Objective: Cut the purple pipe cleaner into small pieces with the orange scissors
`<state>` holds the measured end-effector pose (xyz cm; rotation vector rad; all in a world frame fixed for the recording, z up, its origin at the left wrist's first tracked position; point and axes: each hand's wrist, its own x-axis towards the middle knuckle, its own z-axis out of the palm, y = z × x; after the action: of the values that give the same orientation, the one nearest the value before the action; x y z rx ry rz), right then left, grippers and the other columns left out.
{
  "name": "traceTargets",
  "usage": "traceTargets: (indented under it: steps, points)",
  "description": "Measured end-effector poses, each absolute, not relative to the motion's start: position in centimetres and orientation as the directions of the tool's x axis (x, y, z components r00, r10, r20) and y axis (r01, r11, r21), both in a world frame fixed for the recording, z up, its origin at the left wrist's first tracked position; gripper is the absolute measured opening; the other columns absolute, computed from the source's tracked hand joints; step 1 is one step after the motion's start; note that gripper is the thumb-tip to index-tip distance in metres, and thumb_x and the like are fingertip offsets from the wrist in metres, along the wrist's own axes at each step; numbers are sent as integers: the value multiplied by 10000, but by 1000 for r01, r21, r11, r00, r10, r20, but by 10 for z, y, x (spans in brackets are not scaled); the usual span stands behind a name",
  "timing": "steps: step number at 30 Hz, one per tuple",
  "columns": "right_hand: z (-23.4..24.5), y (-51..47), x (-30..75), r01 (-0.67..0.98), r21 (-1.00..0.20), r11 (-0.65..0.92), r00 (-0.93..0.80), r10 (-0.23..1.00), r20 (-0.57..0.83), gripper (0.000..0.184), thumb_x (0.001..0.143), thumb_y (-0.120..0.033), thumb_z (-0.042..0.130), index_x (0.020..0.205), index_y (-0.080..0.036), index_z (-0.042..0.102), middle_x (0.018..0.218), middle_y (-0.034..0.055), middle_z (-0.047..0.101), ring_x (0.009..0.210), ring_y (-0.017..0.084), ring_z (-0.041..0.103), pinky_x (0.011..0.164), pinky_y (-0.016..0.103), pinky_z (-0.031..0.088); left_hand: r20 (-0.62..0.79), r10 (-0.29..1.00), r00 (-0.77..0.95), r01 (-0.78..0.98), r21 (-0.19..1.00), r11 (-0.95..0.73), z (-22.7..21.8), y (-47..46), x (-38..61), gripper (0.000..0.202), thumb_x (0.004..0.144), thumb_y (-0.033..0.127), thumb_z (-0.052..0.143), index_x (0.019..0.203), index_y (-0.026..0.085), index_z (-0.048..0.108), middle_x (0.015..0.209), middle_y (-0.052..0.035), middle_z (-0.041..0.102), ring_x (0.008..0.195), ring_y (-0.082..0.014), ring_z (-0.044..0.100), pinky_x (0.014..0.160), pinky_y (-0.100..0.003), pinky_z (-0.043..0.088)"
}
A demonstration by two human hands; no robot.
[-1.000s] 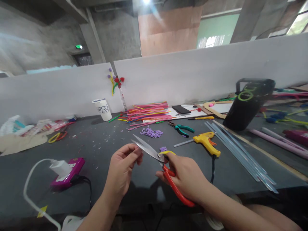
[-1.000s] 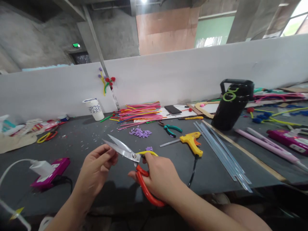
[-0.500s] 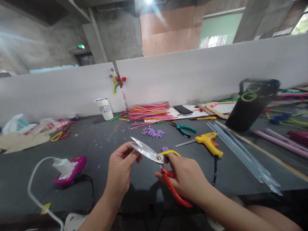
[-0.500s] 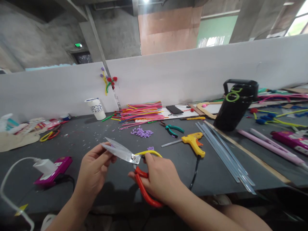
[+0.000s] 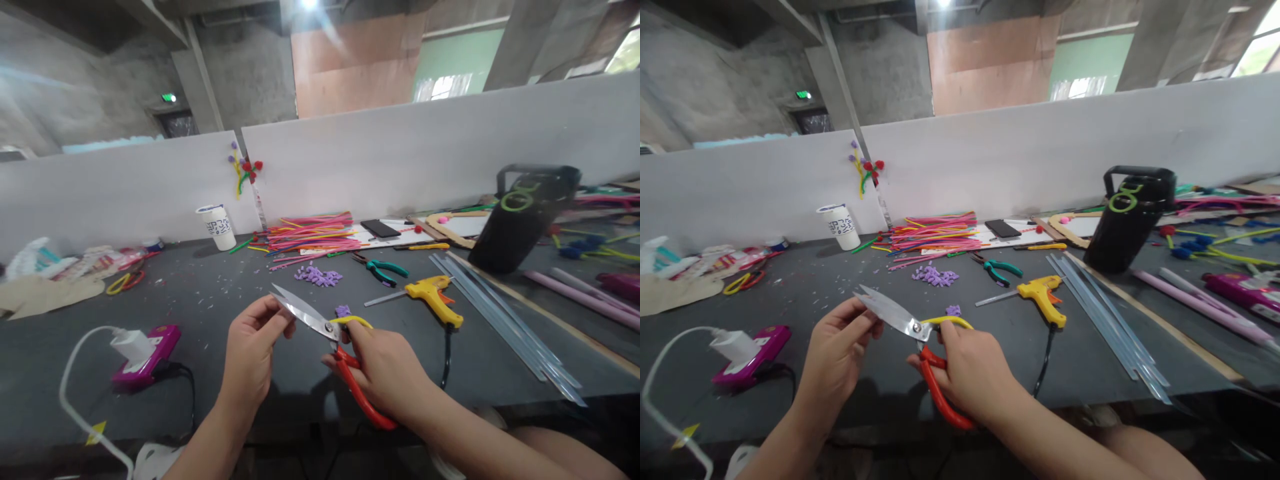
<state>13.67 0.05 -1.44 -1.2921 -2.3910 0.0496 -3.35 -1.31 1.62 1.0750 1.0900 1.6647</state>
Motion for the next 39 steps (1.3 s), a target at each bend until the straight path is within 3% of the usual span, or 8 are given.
traceTargets:
  steps: [12, 14, 17, 21, 24, 29, 34, 39]
  points:
    - [-14, 3, 139, 784, -240, 573, -468, 799, 379, 335, 801, -491, 408, 706, -182, 491, 577, 29, 581, 529, 165, 543, 482, 250, 221, 203, 944, -260, -183, 949, -255, 18, -13, -36, 50, 655, 188, 655, 672, 147, 631, 571, 31, 548, 523, -72, 460, 510, -185, 369]
    - [-11, 3, 139, 769, -324, 550, -443, 826, 349, 313, 786, -479, 438, 681, -189, 485, 559, 14, 564, 510, 149, 519, 474, 241, 226, 187, 945, -267, -198, 949, -244, 18, -13, -36, 57, 655, 190, 657, 682, 152, 626, 571, 33, 555, 521, -71, 467, 507, -183, 369]
    - [-6, 6, 139, 684, -544, 487, -406, 873, 270, 289, 753, -451, 493, 620, -197, 451, 522, -23, 509, 471, 112, 449, 459, 219, 247, 157, 954, -255, -198, 957, -210, 17, -12, -36, 65, 660, 202, 654, 674, 156, 610, 585, 32, 559, 527, -75, 479, 515, -186, 379]
    - [3, 12, 135, 435, -837, 331, -372, 913, 168, 283, 714, -404, 534, 572, -193, 410, 479, -64, 385, 436, 76, 380, 434, 191, 284, 122, 985, -121, -160, 977, -141, 14, -11, -33, 69, 678, 210, 638, 671, 151, 602, 603, 20, 556, 540, -82, 480, 528, -193, 383]
    - [10, 16, 132, 224, -965, 135, -376, 926, 42, 211, 691, -378, 545, 643, -190, 460, 443, -86, 380, 363, 65, 374, 376, 181, 296, 54, 998, 23, -110, 993, -52, 12, -11, -28, 71, 695, 210, 617, 684, 141, 609, 588, 10, 548, 543, -89, 473, 526, -197, 375]
    - [11, 22, 131, 50, -999, 17, -490, 871, -9, 200, 690, -375, 539, 694, -181, 492, 362, -95, 402, 310, 76, 399, 325, 173, 309, -23, 979, 201, -71, 997, 38, 8, -12, -23, 96, 694, 223, 616, 657, 134, 611, 557, 6, 531, 518, -93, 458, 502, -205, 360]
    - [6, 24, 137, 51, -998, 22, -579, 815, -11, 160, 686, -327, 546, 670, -177, 492, 394, -91, 435, 308, 58, 396, 316, 158, 300, -65, 958, 280, -29, 997, 76, 6, -12, -22, 100, 673, 228, 626, 672, 128, 633, 544, 1, 523, 493, -94, 440, 499, -211, 352]
    - [7, 20, 138, 101, -995, 20, -563, 826, -41, 52, 655, -216, 517, 660, -178, 483, 443, -94, 438, 327, 43, 411, 320, 141, 316, -91, 951, 294, 2, 996, 94, 4, -10, -23, 85, 649, 206, 639, 682, 128, 648, 538, -1, 528, 477, -94, 432, 489, -212, 357]
